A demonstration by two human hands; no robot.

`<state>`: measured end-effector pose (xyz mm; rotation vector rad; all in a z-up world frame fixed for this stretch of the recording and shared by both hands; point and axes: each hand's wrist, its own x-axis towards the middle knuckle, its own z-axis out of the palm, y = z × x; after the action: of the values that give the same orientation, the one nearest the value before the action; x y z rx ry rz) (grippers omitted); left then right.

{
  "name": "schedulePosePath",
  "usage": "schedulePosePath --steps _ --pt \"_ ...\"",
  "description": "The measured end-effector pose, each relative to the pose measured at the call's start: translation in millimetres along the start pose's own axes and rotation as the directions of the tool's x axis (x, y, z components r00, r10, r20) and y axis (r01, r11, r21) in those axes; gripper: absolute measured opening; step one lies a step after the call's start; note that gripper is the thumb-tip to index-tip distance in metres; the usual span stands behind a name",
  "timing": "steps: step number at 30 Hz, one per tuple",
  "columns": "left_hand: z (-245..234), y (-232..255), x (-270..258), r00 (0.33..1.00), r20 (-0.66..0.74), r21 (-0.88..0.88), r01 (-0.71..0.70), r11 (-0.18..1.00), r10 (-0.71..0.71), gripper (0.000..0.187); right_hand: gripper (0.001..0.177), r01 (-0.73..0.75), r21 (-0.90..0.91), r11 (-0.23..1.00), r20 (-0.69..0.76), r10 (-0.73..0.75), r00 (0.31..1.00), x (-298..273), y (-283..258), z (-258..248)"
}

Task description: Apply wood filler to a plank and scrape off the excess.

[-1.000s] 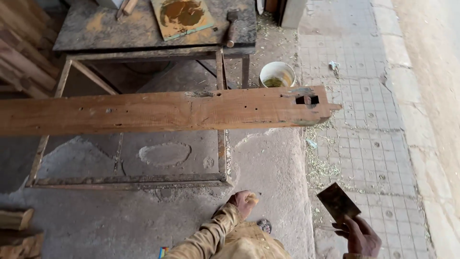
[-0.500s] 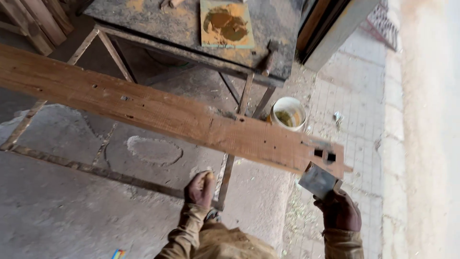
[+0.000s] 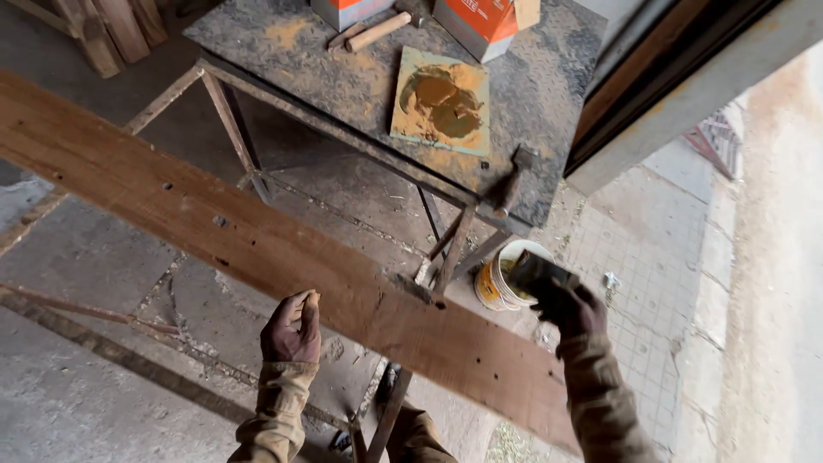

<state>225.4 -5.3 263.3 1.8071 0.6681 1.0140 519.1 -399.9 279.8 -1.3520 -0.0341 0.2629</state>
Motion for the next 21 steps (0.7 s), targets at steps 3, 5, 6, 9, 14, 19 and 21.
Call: schedulePosePath --steps 3,5,6,9,14,19,21 --pt "25 3 36 0.992 -0.072 0.183 -0.090 0.979 0.104 0.028 0.034 0.040 -0.054 0.998 0.069 -0.036 0.997 124 -10 29" --pt "38 1 55 0.977 -0.074 0.341 -0.163 0.926 0.200 0.027 0.035 0.011 -0.062 0.998 0.066 -0.007 0.998 196 -11 49" --pt "47 -2 66 0.967 -0.030 0.412 -0.217 0.885 0.251 0.034 0.035 0.028 -0.103 0.994 0.092 -0.019 0.996 231 -13 59" --pt "69 -12 83 0.961 0.044 0.593 -0.244 0.768 0.272 0.055 0.033 0.185 -0.239 0.953 0.139 -0.155 0.978 335 5 81" --pt "88 0 90 0.985 0.066 0.785 -0.149 0.601 0.157 0.072 0.029 0.049 -0.248 0.968 0.018 -0.046 0.999 390 -30 160" --pt "91 7 98 0.993 0.046 0.784 -0.106 0.612 0.112 0.073 0.031 0.002 -0.171 0.985 -0.044 -0.010 0.999 428 -38 197" --pt "89 6 100 0.994 0.057 0.795 -0.102 0.599 0.093 0.073 0.029 0.004 -0.202 0.979 -0.037 -0.012 0.999 435 -28 207"
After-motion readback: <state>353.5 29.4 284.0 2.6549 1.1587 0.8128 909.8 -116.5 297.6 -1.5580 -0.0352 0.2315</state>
